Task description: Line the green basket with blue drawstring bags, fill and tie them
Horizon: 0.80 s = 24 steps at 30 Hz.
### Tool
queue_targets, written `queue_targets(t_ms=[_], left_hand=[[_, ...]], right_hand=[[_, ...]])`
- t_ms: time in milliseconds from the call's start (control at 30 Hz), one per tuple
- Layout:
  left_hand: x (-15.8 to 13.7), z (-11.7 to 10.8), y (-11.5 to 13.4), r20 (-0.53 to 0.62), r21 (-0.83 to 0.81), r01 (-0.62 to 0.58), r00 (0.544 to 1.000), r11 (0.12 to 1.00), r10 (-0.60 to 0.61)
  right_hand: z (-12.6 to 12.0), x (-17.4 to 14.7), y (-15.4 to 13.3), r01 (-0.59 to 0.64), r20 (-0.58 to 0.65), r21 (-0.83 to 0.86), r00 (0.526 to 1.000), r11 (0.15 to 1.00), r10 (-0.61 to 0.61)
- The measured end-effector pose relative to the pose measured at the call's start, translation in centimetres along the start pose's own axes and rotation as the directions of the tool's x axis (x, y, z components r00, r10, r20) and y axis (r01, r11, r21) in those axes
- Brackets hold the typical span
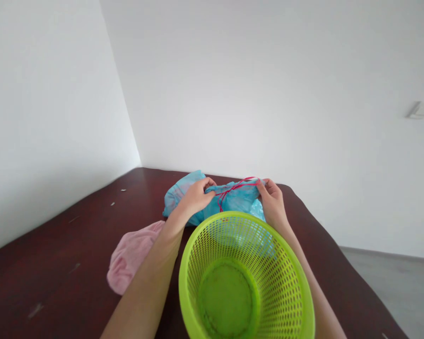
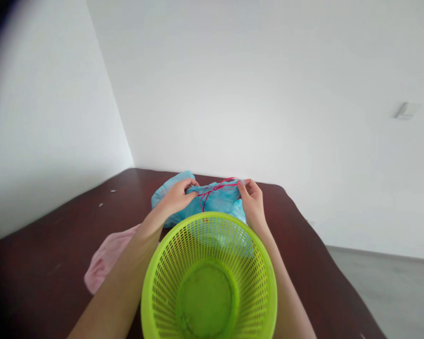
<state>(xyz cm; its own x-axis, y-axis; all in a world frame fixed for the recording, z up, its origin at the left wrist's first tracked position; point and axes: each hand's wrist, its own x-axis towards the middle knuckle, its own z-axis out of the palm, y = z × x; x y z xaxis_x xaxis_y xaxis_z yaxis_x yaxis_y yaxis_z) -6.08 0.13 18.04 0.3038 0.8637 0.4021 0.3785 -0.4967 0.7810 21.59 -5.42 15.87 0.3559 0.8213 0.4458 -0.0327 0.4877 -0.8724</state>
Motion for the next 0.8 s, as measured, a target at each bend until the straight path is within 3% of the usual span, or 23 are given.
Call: queue_targets(t_ms=[100,267,433,500,667,800], left_hand=[[0.1,-0.7,-1.1,-0.098,0.130,0.031,0.995,0.991,-0.018],[0.3,-2.2,-2.8,-0.018,0.110,0.096,0.995,0.989,-0.094],[0.3,-3.2,-3.2,0.039,-0.049,0.141,0.989,0.989,-0.139],[0.5,-3.5,-3.5,0.007,-0.131,0.189,0.982,0.973,-0.190],[0.9,-4.2,-3.7,-0.292,-0.243,0.188,0.922,0.952,-0.256],[0.9,-3.9,-2.4,-0.228,-0.510,0.208,0.903,0.835,-0.364]], right_hand=[[-0.5,0.0,-0.1,0.057,-0.024,-0.089,0.998,0.994,-0.060],[-2.5,0.3,0.1,0.086,-0.121,-0.156,0.987,0.984,-0.105],[-3.2,0.2,0.1,0.074,-0.222,-0.078,0.971,0.994,-0.090],[-3.3,0.2,0.0,0.101,-0.288,-0.049,0.951,0.994,-0.111],[-4.6,1.1,-0.5,0.141,-0.471,0.172,0.881,0.975,-0.045],[-5.4,2.2,-0.7,0.065,-0.464,0.448,0.870,0.892,0.169]])
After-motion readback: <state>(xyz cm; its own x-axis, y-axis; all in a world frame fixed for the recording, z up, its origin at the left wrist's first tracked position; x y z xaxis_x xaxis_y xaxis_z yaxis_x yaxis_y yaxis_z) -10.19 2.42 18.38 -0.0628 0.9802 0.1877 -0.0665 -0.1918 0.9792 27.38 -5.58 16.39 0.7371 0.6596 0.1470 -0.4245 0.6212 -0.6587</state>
